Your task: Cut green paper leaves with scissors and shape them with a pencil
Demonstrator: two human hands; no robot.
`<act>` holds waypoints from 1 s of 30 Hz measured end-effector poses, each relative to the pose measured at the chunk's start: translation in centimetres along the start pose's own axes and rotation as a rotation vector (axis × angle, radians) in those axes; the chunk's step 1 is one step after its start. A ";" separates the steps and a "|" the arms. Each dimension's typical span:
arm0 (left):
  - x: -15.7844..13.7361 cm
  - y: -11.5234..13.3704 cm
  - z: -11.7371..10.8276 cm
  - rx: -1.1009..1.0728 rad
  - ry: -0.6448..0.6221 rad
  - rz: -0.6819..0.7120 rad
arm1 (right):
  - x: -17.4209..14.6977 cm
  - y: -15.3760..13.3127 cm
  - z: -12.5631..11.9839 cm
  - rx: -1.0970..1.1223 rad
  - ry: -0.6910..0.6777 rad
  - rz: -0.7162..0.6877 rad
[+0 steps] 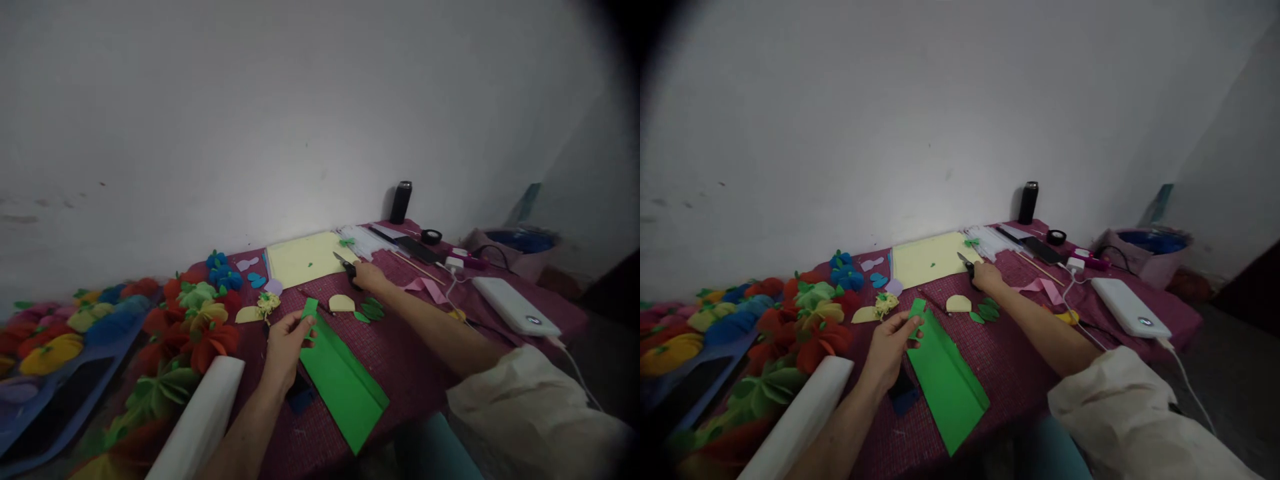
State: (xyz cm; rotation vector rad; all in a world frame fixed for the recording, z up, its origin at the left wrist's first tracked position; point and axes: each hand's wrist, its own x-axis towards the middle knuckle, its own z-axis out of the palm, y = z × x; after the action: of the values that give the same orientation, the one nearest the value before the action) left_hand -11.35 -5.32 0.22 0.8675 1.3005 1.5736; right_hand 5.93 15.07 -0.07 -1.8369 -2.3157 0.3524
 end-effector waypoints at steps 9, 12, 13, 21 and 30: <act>-0.5 0.7 0.2 -0.075 -0.004 0.005 | -3.1 0.9 -5.8 0.377 -0.067 -0.249; -0.6 1.0 0.4 -0.147 -0.019 -0.028 | -7.0 0.0 -6.4 0.816 -0.203 -0.403; -0.7 1.1 0.5 -0.165 -0.020 -0.038 | -8.3 -0.6 -6.2 0.939 -0.304 -0.423; -1.3 1.8 0.8 -0.281 -0.075 -0.100 | -12.5 -5.0 -2.0 1.337 -0.241 -0.523; -2.1 1.7 1.2 -0.273 -0.192 -0.123 | -12.0 -6.0 -1.1 1.329 -0.270 -0.541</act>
State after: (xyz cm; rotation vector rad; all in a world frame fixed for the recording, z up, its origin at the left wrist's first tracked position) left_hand -9.84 -6.90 2.19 0.7319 0.9588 1.4890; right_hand 3.38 2.21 2.88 -0.5187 -1.7157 1.5771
